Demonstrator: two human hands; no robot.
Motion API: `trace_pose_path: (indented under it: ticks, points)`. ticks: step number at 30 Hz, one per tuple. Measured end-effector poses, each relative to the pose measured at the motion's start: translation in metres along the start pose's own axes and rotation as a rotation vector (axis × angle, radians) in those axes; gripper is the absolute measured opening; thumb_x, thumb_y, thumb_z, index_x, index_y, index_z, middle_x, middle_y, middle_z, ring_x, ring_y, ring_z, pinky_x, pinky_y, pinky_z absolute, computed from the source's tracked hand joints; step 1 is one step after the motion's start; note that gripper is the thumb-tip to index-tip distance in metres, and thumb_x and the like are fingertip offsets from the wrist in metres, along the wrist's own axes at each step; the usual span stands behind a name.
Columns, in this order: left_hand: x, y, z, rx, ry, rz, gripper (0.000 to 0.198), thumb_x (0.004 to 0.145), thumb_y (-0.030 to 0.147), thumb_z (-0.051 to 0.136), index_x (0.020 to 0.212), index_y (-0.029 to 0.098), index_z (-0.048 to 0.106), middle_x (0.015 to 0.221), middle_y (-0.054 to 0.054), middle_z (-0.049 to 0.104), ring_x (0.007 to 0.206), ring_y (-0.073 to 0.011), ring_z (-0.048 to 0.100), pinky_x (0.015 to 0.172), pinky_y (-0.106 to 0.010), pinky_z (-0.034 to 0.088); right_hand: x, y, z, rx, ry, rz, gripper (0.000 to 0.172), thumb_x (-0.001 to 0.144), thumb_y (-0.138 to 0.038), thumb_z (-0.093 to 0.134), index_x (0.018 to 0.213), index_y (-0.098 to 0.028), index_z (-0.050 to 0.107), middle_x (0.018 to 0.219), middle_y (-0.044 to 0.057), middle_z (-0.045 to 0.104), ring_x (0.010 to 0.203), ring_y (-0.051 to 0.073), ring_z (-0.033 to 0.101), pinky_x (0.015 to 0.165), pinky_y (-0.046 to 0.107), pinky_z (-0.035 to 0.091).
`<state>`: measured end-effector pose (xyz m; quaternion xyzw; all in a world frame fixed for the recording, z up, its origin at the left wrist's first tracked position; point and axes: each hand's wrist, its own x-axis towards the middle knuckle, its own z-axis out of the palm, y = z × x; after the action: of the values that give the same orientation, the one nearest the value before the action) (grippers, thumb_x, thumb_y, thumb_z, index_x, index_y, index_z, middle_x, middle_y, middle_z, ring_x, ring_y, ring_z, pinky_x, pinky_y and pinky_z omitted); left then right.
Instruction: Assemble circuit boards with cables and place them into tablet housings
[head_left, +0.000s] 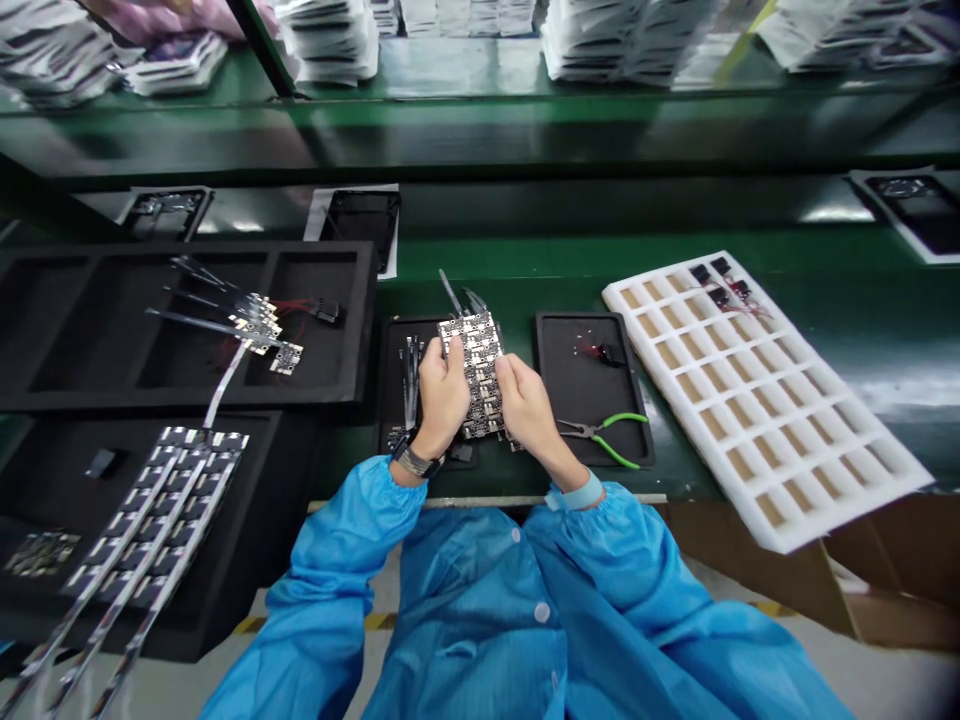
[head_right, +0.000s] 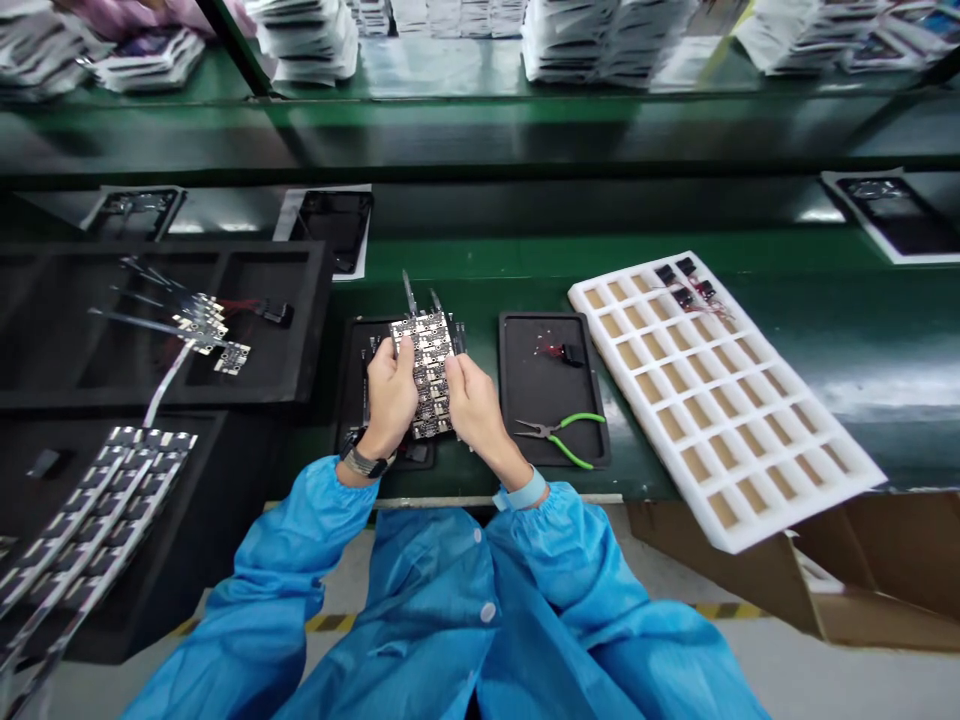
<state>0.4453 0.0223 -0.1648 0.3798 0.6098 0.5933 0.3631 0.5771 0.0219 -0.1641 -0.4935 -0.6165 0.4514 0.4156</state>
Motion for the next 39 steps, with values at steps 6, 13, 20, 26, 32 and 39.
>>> trace_pose_path:
  ticks: [6, 13, 20, 26, 32, 39]
  points:
    - [0.004, 0.001, 0.000, -0.058, -0.029, -0.059, 0.040, 0.105, 0.055, 0.062, 0.088, 0.019, 0.061, 0.081, -0.001, 0.069, 0.076, -0.0149, 0.061, 0.068, -0.024, 0.047, 0.001, -0.005, 0.007, 0.189, 0.015, 0.056, 0.048, 0.106, -0.061, 0.052, 0.075, -0.026, 0.041, 0.072, -0.004, 0.040, 0.068, 0.015, 0.038, 0.064, 0.031, 0.034]
    - [0.007, -0.002, 0.001, -0.107, -0.039, -0.096, 0.045, 0.100, 0.061, 0.067, 0.087, 0.018, 0.062, 0.080, -0.002, 0.069, 0.072, -0.0146, 0.061, 0.066, -0.025, 0.047, 0.001, 0.010, 0.016, 0.359, 0.008, 0.161, 0.047, 0.100, -0.066, 0.058, 0.079, -0.025, 0.047, 0.074, -0.004, 0.046, 0.071, 0.016, 0.043, 0.066, 0.028, 0.040]
    - [0.010, -0.005, -0.001, -0.067, -0.038, -0.108, 0.043, 0.100, 0.060, 0.068, 0.087, 0.019, 0.062, 0.079, -0.001, 0.068, 0.074, -0.0151, 0.062, 0.066, -0.024, 0.047, 0.007, 0.010, 0.014, 0.184, 0.021, 0.112, 0.049, 0.103, -0.068, 0.050, 0.077, -0.027, 0.042, 0.071, -0.004, 0.044, 0.069, 0.016, 0.042, 0.066, 0.029, 0.038]
    - [-0.003, -0.010, 0.004, 0.018, -0.121, -0.065, 0.037, 0.101, 0.057, 0.066, 0.106, 0.021, 0.059, 0.068, 0.004, 0.062, 0.055, -0.0135, 0.056, 0.052, -0.023, 0.037, 0.015, -0.002, -0.005, -0.149, 0.122, 0.020, 0.040, 0.111, -0.049, 0.040, 0.077, -0.027, 0.040, 0.068, -0.003, 0.047, 0.066, 0.018, 0.043, 0.064, 0.033, 0.030]
    - [-0.012, -0.012, 0.006, 0.033, -0.085, 0.027, 0.033, 0.103, 0.054, 0.065, 0.107, 0.022, 0.058, 0.071, 0.002, 0.065, 0.057, -0.0140, 0.059, 0.053, -0.023, 0.038, 0.003, -0.007, 0.001, -0.327, 0.170, 0.064, 0.034, 0.111, -0.045, 0.038, 0.082, -0.028, 0.043, 0.070, 0.000, 0.053, 0.062, 0.019, 0.047, 0.064, 0.034, 0.026]
    - [-0.010, -0.007, 0.005, -0.025, -0.074, 0.016, 0.041, 0.099, 0.061, 0.068, 0.104, 0.021, 0.059, 0.077, -0.001, 0.069, 0.062, -0.0151, 0.063, 0.055, -0.024, 0.044, 0.004, -0.009, 0.005, -0.173, 0.189, 0.028, 0.037, 0.110, -0.048, 0.042, 0.080, -0.027, 0.043, 0.069, -0.002, 0.051, 0.062, 0.017, 0.045, 0.062, 0.033, 0.029]
